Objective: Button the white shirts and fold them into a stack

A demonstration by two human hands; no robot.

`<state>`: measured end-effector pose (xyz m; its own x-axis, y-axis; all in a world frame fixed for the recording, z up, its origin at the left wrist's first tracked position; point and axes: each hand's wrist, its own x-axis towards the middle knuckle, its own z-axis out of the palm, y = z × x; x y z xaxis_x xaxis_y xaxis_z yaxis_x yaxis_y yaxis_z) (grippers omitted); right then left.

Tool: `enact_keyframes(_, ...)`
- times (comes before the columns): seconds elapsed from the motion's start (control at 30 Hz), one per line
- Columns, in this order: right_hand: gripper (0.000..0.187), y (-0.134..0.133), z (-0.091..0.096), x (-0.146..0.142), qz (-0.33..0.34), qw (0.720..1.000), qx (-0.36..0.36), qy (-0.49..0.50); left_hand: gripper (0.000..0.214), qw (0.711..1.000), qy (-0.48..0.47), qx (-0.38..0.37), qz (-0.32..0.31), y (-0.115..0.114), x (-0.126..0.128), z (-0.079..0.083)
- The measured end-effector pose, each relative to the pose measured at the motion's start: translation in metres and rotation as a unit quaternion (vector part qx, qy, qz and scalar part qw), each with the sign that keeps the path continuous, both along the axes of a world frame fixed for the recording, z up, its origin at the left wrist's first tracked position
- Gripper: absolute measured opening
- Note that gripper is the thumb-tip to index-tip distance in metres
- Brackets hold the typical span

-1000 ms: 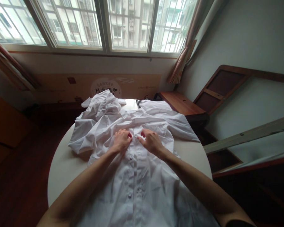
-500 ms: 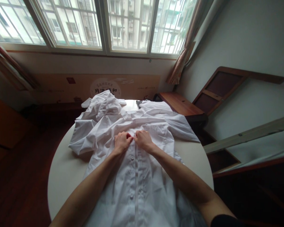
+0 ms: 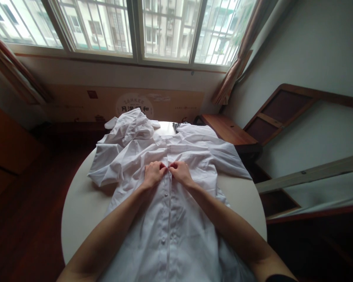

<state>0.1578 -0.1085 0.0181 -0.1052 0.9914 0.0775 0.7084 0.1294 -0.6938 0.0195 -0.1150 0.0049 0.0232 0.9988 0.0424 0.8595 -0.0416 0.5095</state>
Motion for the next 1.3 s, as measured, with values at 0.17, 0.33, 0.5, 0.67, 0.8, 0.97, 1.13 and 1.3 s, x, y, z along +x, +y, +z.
enact_keyframes(0.17, 0.015, 0.001, -0.005, 0.002, -0.007, 1.0, -0.011, 0.026, 0.018, 0.999, -0.048, -0.022, -0.004, 0.003, -0.004, 0.005)
enact_keyframes(0.33, 0.017, -0.001, -0.004, 0.001, 0.005, 0.999, -0.001, 0.043, 0.02, 0.994, -0.09, -0.057, 0.012, 0.003, -0.004, 0.01)
enact_keyframes(0.5, 0.02, 0.002, -0.003, 0.003, 0.03, 0.992, -0.044, 0.113, 0.022, 0.993, -0.098, -0.068, 0.016, 0.004, -0.005, 0.011)
enact_keyframes(0.67, 0.016, 0.008, 0.003, 0.004, 0.017, 0.918, -0.225, 0.327, 0.023, 0.99, -0.115, -0.082, 0.013, 0.004, -0.007, 0.013)
enact_keyframes(0.8, 0.008, 0.01, 0.006, 0.003, 0.019, 0.903, -0.246, 0.352, 0.024, 0.99, -0.109, -0.089, 0.001, 0.003, -0.008, 0.016)
enact_keyframes(0.97, 0.006, 0.011, 0.001, 0.001, 0.021, 0.92, -0.218, 0.325, 0.023, 0.991, -0.107, -0.085, 0.005, 0.001, -0.007, 0.019)
enact_keyframes(1.13, 0.008, 0.006, -0.004, -0.005, 0.014, 0.99, -0.054, 0.133, 0.025, 0.987, -0.116, -0.104, 0.026, 0.0, -0.007, 0.025)
enact_keyframes(1.3, 0.01, -0.006, -0.01, -0.01, -0.014, 0.997, 0.067, -0.041, 0.031, 0.989, -0.096, -0.11, 0.027, 0.0, -0.006, 0.023)
